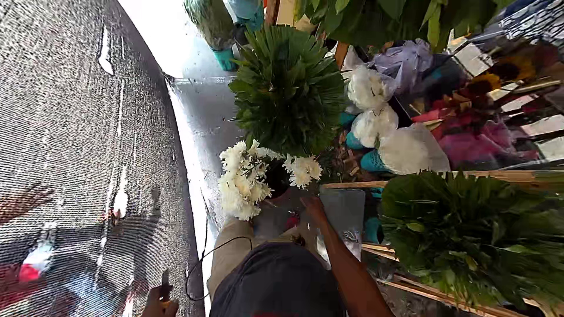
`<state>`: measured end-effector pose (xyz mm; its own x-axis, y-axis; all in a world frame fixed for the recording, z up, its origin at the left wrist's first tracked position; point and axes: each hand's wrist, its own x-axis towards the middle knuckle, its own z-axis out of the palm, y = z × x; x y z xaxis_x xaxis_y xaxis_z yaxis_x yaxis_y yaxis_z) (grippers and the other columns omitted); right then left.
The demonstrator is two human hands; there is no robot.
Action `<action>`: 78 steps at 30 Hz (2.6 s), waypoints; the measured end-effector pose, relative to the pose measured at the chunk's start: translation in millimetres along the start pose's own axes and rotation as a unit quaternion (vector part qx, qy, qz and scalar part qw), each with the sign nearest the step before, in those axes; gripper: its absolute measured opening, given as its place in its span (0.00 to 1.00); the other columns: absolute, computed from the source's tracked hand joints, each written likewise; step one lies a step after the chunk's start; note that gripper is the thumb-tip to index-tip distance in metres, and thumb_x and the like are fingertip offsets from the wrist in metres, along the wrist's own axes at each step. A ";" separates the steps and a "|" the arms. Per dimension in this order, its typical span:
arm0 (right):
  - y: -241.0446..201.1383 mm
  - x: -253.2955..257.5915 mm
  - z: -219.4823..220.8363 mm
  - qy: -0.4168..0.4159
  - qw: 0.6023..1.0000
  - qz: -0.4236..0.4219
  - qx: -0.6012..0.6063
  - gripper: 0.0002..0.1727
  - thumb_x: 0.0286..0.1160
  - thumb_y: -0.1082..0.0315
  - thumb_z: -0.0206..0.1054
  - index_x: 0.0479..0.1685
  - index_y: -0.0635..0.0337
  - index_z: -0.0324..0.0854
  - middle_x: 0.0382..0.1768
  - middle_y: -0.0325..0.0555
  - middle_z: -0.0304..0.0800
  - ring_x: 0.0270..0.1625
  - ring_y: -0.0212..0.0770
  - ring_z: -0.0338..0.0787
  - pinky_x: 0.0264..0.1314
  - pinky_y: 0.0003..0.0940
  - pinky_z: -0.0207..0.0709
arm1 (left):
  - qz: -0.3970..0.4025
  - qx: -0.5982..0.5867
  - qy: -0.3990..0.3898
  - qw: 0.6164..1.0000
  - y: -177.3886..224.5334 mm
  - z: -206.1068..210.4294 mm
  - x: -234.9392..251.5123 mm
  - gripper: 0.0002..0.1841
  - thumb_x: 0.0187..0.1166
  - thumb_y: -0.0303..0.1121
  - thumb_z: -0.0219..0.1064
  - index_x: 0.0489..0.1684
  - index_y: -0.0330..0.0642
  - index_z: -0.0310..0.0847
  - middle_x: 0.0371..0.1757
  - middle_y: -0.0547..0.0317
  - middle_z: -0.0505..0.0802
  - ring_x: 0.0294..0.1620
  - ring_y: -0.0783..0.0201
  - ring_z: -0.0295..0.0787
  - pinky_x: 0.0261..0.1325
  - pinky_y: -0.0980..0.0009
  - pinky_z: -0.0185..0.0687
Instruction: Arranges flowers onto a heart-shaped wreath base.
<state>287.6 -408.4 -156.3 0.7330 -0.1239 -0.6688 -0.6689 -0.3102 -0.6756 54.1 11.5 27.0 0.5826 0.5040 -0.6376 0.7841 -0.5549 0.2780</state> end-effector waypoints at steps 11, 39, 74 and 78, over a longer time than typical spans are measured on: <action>-74.0 53.1 110.8 0.138 0.989 0.040 -0.027 0.27 0.94 0.65 0.48 0.84 0.74 0.64 0.84 0.71 0.66 0.89 0.61 0.63 0.92 0.53 0.53 | 0.273 0.126 -0.047 0.952 180.9 -92.1 165.9 0.23 0.79 0.27 0.63 0.74 0.38 0.73 0.40 0.39 0.90 0.37 0.40 0.89 0.42 0.36 0.83; -271.3 -178.2 -57.3 0.335 0.844 -0.305 0.288 0.20 0.94 0.58 0.51 0.68 0.61 0.79 0.52 0.51 0.95 0.50 0.49 0.95 0.51 0.46 0.90 | 0.581 0.072 -0.219 0.781 318.4 -1.2 144.3 0.39 0.77 0.40 0.70 0.90 0.43 0.61 0.72 0.40 0.86 0.68 0.44 0.87 0.71 0.41 0.80; -464.0 -146.4 36.5 -0.098 0.838 -0.431 0.320 0.10 0.86 0.70 0.60 0.57 0.64 0.78 0.43 0.45 0.90 0.41 0.37 0.91 0.48 0.36 0.89 | 0.515 -0.350 -0.051 0.781 247.2 -108.6 149.5 0.36 0.76 0.22 0.58 0.87 0.23 0.48 0.45 0.48 0.92 0.29 0.66 0.88 0.34 0.65 0.89; -478.5 -144.7 52.3 -0.030 0.819 -0.420 0.391 0.11 0.88 0.72 0.54 0.60 0.66 0.75 0.44 0.48 0.90 0.44 0.41 0.92 0.50 0.40 0.89 | 0.484 -0.391 -0.080 0.778 263.4 -134.0 169.9 0.39 0.76 0.21 0.59 0.89 0.27 0.42 0.49 0.48 0.90 0.31 0.63 0.90 0.33 0.64 0.90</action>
<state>495.1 -192.8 247.6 0.9833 -0.1226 0.1343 0.1751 0.4393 -0.8811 388.3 39.7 88.2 0.9965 -0.0248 0.0793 -0.0798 -0.0185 0.9966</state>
